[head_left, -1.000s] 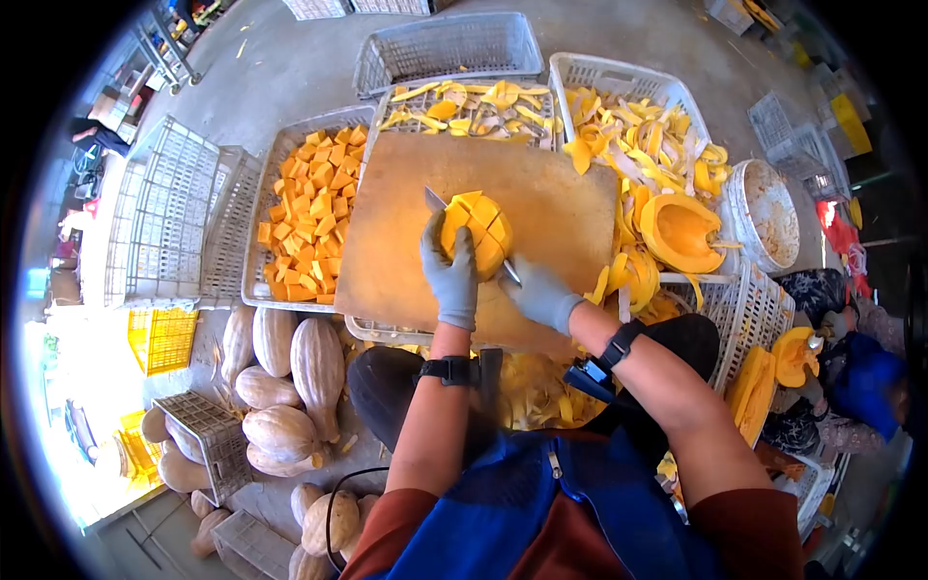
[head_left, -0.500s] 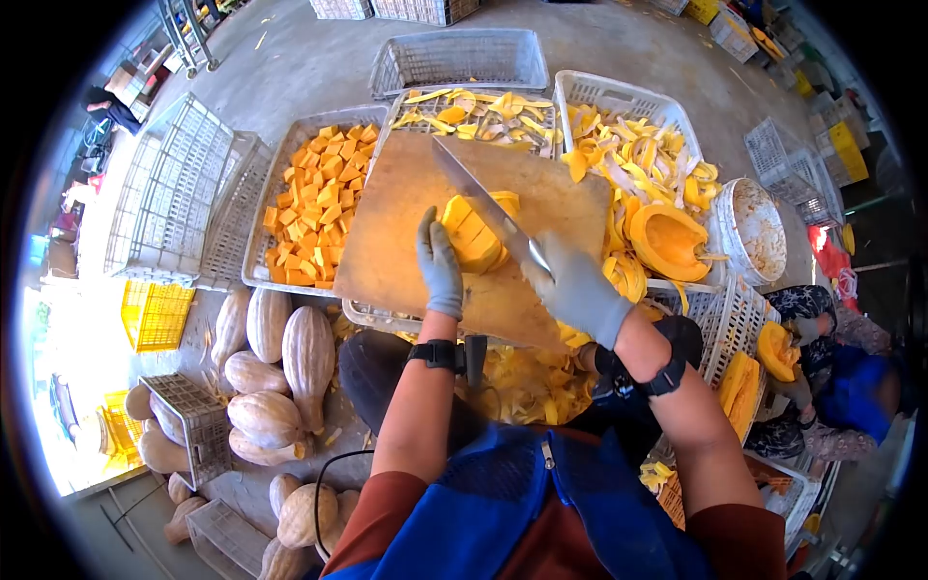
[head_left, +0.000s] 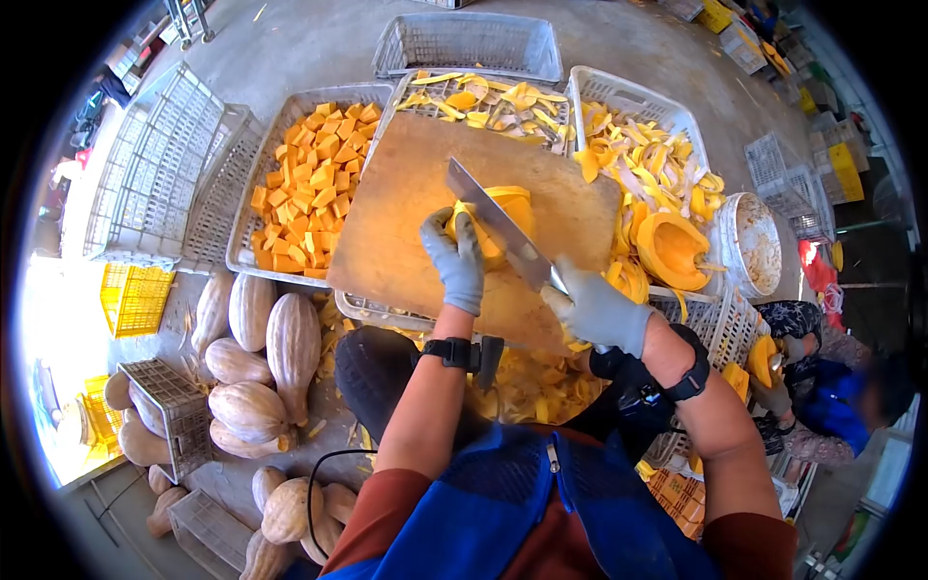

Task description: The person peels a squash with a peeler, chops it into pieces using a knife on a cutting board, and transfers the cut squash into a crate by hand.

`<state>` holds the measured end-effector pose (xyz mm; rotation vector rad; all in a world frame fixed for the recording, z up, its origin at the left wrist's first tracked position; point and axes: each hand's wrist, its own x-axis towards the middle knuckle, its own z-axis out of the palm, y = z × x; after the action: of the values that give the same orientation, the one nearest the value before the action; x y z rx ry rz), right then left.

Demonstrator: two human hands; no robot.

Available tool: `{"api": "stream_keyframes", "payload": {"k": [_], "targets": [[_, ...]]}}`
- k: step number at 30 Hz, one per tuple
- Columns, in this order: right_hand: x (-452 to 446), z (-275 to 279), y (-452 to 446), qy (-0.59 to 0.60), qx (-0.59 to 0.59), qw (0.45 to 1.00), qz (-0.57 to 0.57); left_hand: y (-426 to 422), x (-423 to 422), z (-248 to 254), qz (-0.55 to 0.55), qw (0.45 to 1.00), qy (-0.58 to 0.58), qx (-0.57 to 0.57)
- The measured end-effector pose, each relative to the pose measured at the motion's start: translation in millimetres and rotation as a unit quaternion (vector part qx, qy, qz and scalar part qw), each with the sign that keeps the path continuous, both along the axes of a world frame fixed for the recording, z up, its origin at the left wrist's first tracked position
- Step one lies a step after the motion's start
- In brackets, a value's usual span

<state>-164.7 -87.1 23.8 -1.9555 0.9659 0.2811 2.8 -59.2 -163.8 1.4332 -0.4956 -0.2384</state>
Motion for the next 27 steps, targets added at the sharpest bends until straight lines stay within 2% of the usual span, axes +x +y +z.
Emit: {"api": "stream_keyframes", "payload": {"k": [3,6,9,12,14,16,20,23,25,27], "targets": [[4,-4,-7,0.004,0.04,0.999,-0.009,3,1,5,-0.005,1.0,-0.006,0.008],[11,-16,-7,0.006,0.019,1.0,-0.01,4,2,4,-0.013,1.0,-0.017,0.021],[37,-39,-7,0.068,0.078,0.994,-0.015,7,3,4,-0.031,0.999,-0.011,0.024],[48,-127,7,-0.017,-0.083,0.996,0.007,14,3,10,-0.035,0.998,-0.016,0.039],[48,-155,13,-0.048,-0.073,0.996,-0.034,13,5,12,-0.048,0.998,-0.001,0.036],[44,-153,17,-0.062,-0.066,0.994,-0.059,12,2,8,-0.073,0.996,0.046,0.018],[53,-143,21,-0.111,-0.027,0.991,-0.066,34,11,2,-0.184,0.98,-0.077,-0.024],[58,-144,44,-0.147,0.044,0.986,-0.069,51,22,0,-0.156,0.975,-0.156,0.033],[68,-142,54,-0.155,0.08,0.982,-0.071,64,32,11,-0.104,0.955,-0.258,0.101],[73,-139,57,-0.119,0.091,0.986,-0.068,69,38,15,-0.077,0.948,-0.279,0.134]]}}
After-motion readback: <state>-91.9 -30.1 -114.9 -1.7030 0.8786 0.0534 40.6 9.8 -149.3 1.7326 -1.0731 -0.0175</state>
